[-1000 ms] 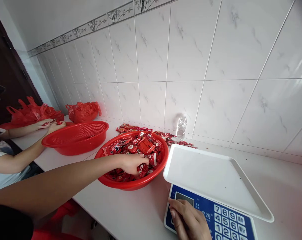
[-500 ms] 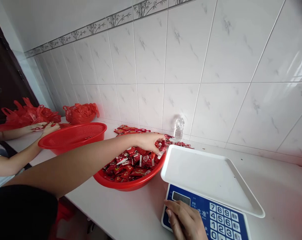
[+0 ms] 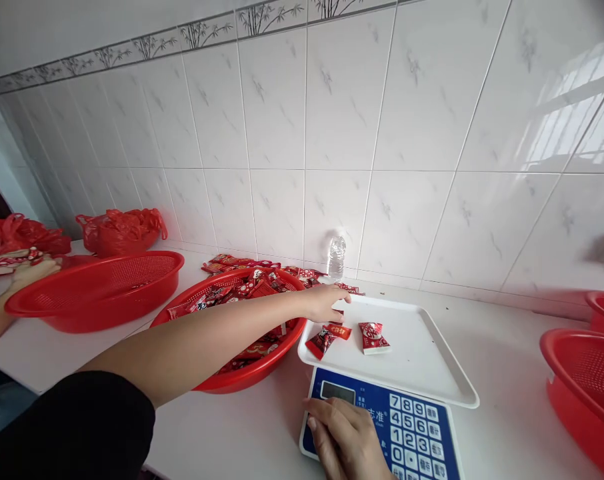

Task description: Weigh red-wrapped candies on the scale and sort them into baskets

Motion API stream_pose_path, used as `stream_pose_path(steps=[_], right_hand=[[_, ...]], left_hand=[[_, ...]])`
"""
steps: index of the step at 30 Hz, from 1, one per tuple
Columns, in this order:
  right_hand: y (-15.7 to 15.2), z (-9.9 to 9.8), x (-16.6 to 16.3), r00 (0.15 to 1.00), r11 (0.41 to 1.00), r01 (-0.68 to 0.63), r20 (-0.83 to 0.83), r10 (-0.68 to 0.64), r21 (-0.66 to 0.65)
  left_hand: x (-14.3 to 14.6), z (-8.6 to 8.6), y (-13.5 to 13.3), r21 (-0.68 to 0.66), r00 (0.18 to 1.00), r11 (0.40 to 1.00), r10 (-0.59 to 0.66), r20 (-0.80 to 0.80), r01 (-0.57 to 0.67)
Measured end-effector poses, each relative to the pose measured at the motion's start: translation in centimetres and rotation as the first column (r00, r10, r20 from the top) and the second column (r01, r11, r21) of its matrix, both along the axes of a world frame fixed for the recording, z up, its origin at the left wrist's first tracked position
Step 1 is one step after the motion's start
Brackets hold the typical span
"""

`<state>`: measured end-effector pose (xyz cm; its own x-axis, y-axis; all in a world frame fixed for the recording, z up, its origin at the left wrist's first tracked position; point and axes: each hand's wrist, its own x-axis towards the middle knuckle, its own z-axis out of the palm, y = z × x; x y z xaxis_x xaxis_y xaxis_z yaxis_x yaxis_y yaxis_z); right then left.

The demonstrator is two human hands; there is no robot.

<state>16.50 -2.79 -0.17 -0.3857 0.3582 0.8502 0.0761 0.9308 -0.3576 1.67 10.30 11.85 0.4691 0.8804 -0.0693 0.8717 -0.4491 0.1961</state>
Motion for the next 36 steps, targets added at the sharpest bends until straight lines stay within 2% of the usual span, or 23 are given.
stream_pose_path(steps=[5, 8, 12, 15, 20, 24, 26, 29, 32, 34, 36], right_hand=[[-0.2, 0.2, 0.3, 0.998, 0.998, -0.006, 0.058, 0.009, -0.057], [-0.2, 0.2, 0.3, 0.998, 0.998, -0.02, 0.062, 0.024, -0.06], [-0.2, -0.1, 0.3, 0.996, 0.998, -0.042, 0.074, 0.046, -0.055], [-0.1, -0.3, 0.3, 0.996, 0.998, -0.041, 0.079, 0.046, -0.057], [0.1, -0.9, 0.2, 0.997, 0.997, -0.021, 0.076, 0.026, -0.07], [0.2, -1.2, 0.6, 0.998, 0.98, 0.012, -0.061, -0.024, -0.198], [0.3, -1.0, 0.9, 0.99, 0.983, 0.019, -0.135, -0.045, -0.184], [0.3, -0.4, 1.3, 0.989, 0.995, 0.001, -0.148, -0.016, -0.101], [0.2, -0.1, 1.2, 0.997, 0.997, -0.023, -0.079, 0.017, -0.072], [0.1, -0.2, 1.0, 0.999, 0.997, -0.035, -0.04, 0.032, -0.07], [0.1, -0.3, 0.9, 0.999, 0.996, -0.037, -0.028, 0.035, -0.076]], left_hand=[[-3.5, 0.6, -0.6, 0.045, 0.992, 0.995, 0.091, -0.091, -0.087], [-6.4, 0.8, -1.3, -0.015, 0.974, 0.984, 0.174, -0.144, -0.178], [-9.6, -0.3, -2.4, -0.083, 0.929, 0.954, 0.259, -0.264, -0.29], [-11.1, -1.5, -3.1, -0.078, 0.917, 0.938, 0.307, -0.256, -0.336], [-11.9, -2.3, -3.8, -0.047, 0.935, 0.947, 0.303, -0.185, -0.317], [-11.8, -2.0, -4.2, -0.026, 0.943, 0.96, 0.27, -0.197, -0.28], [-11.8, -1.5, -4.4, -0.017, 0.95, 0.966, 0.25, -0.189, -0.258], [-11.6, -0.1, -4.5, -0.045, 0.971, 0.973, 0.224, -0.09, -0.228], [-10.4, 1.9, -4.2, -0.061, 0.959, 0.964, 0.263, 0.105, -0.257], [-8.9, 2.7, -3.8, -0.086, 0.925, 0.968, 0.251, 0.285, -0.236], [-6.7, 2.6, -3.4, -0.159, 0.863, 0.973, 0.222, 0.454, -0.167]])
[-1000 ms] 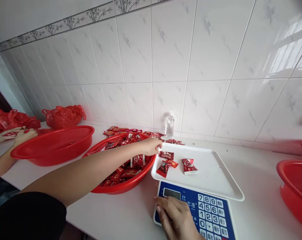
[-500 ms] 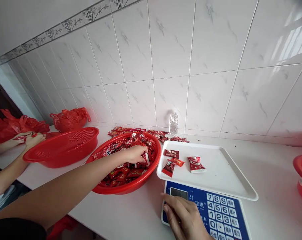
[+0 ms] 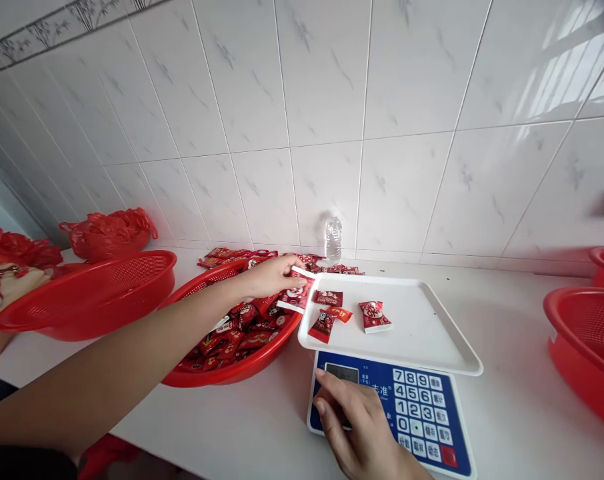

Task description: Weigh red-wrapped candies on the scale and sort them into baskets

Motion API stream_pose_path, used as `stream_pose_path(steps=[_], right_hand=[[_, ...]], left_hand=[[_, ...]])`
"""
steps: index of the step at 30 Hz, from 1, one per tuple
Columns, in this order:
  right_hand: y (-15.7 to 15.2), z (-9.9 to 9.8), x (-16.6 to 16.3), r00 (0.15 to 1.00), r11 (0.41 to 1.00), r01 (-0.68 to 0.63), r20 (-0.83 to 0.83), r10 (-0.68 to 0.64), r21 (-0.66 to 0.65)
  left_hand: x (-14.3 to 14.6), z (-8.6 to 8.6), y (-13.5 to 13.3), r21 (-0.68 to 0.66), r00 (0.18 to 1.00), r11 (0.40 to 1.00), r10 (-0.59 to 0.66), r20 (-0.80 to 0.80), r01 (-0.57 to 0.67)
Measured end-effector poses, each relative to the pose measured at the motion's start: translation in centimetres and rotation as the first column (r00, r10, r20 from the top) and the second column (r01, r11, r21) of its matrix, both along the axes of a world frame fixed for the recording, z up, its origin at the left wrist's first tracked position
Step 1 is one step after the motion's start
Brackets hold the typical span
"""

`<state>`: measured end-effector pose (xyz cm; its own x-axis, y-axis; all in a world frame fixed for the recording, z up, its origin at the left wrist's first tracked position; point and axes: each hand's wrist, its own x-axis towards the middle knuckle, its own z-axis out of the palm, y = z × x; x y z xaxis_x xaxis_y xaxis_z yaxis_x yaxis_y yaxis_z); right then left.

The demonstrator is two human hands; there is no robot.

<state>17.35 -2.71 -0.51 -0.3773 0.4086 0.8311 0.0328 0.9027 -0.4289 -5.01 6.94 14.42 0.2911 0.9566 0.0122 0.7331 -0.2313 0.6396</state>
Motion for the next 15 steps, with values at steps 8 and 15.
stream_pose_path(steps=[8, 15], right_hand=[[0.5, -0.3, -0.2, 0.999, 0.998, 0.043, 0.025, -0.042, -0.039], [0.4, -0.1, -0.2, 0.999, 0.999, 0.028, 0.029, -0.028, -0.016]], left_hand=[[9.1, -6.5, 0.5, 0.268, 0.99, 0.962, -0.009, -0.138, 0.046], [12.8, -8.1, 0.9, 0.074, 0.901, 0.986, -0.104, -0.421, 0.148]])
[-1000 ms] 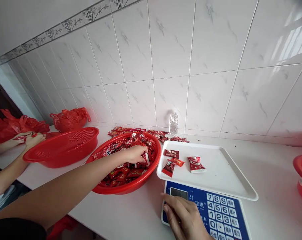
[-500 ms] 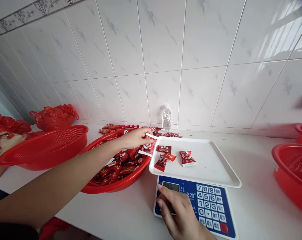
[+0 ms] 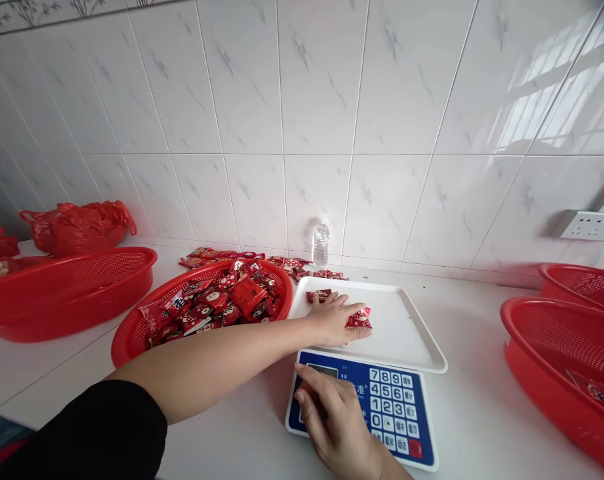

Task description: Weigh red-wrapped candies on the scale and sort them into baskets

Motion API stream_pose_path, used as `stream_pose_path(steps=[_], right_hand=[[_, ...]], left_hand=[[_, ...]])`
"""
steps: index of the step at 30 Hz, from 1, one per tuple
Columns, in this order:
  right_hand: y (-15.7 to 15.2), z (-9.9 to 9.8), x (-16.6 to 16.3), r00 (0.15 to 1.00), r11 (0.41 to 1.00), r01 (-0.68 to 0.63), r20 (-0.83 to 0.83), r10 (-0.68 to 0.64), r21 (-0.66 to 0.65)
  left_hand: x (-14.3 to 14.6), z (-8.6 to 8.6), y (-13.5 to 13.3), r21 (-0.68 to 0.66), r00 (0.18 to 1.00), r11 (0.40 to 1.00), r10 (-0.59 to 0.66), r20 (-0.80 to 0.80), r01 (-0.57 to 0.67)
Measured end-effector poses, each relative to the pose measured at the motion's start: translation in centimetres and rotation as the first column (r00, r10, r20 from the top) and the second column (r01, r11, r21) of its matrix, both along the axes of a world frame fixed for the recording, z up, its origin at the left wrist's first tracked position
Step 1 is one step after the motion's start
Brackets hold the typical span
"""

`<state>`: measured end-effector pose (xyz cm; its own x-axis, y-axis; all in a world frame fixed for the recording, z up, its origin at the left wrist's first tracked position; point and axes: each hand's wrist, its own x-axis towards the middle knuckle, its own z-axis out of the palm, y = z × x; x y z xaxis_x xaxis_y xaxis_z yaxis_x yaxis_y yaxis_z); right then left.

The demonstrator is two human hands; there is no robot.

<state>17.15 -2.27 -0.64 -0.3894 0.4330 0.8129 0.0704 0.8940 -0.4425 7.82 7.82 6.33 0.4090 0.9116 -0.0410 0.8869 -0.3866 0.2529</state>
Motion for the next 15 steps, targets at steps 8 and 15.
stream_pose_path(steps=[8, 15], right_hand=[[0.2, -0.2, -0.1, 1.0, 1.0, 0.016, -0.011, -0.016, 0.002], [0.0, -0.2, 0.0, 1.0, 1.0, -0.005, -0.009, 0.005, -0.009]], left_hand=[[-1.8, 0.9, 3.2, 0.038, 0.975, 0.982, -0.189, 0.118, 0.185], [-6.6, 3.5, 3.8, 0.157, 0.908, 0.985, 0.006, 0.418, -0.079]])
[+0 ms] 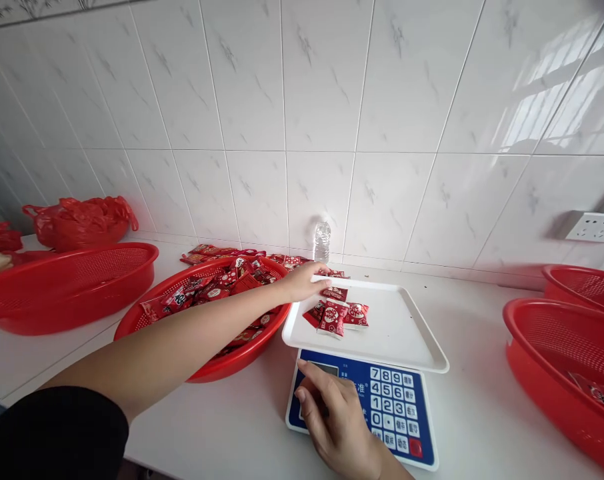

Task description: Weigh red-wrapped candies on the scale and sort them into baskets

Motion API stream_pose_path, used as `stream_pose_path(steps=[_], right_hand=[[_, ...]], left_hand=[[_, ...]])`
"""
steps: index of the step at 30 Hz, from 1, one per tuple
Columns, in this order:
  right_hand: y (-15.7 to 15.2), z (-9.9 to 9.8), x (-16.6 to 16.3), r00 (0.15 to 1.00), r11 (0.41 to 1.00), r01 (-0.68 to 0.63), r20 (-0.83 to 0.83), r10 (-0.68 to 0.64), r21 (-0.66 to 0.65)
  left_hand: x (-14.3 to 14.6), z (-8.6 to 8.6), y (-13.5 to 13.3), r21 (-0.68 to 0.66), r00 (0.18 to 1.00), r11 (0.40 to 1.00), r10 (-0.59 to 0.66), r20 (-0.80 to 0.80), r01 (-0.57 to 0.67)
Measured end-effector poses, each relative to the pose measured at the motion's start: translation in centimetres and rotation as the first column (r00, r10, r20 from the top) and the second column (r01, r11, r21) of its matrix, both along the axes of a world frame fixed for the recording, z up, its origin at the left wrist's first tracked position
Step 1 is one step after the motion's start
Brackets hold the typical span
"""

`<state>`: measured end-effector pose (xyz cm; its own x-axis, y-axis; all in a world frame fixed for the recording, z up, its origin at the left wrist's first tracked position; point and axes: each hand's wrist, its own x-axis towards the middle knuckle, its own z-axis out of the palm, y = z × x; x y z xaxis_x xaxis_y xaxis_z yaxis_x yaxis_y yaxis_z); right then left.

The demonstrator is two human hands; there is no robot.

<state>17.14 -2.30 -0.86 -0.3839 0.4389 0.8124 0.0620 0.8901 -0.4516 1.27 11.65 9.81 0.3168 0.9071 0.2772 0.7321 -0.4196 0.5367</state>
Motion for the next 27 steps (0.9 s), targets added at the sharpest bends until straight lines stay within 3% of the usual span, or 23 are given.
stream_pose_path(steps=[4, 8, 10, 13, 15, 21, 23, 27], right_hand=[[-0.1, -0.6, -0.1, 0.999, 1.0, -0.016, -0.048, 0.015, -0.013], [-0.2, -1.3, -0.1, 0.995, 0.996, -0.061, -0.082, 0.056, -0.058], [-0.4, -1.6, 0.0, 0.994, 0.995, -0.072, -0.083, 0.066, -0.069], [-0.8, -1.9, 0.1, 0.994, 0.995, -0.072, -0.085, 0.066, -0.066], [-1.2, -2.1, 0.2, 0.991, 0.997, -0.045, -0.125, 0.037, -0.062], [-1.6, -2.6, 0.6, 0.962, 0.998, 0.052, -0.268, -0.055, -0.016], [-1.4, -2.5, 0.6, 0.964, 0.999, 0.041, -0.261, -0.047, -0.029], [-1.2, -2.4, 0.6, 0.967, 0.998, 0.037, -0.249, -0.046, -0.044]], left_hand=[[-3.3, 0.8, -0.6, -0.017, 0.985, 0.99, 0.143, 0.093, -0.142], [-7.0, 0.9, -2.8, -0.082, 0.981, 0.978, 0.194, 0.004, -0.193], [-9.1, 0.9, -4.6, -0.224, 0.977, 0.954, 0.172, -0.129, -0.198], [-11.7, 0.8, -7.9, -0.459, 0.923, 0.859, 0.04, -0.383, -0.228], [-12.9, 0.5, -9.8, -0.54, 0.879, 0.805, -0.05, -0.474, -0.245], [-13.8, -1.0, -11.9, -0.526, 0.877, 0.812, -0.038, -0.479, -0.253], [-13.7, -0.9, -11.7, -0.544, 0.893, 0.806, -0.045, -0.449, -0.232], [-13.2, 0.3, -11.5, -0.663, 0.937, 0.739, -0.134, -0.321, -0.121]])
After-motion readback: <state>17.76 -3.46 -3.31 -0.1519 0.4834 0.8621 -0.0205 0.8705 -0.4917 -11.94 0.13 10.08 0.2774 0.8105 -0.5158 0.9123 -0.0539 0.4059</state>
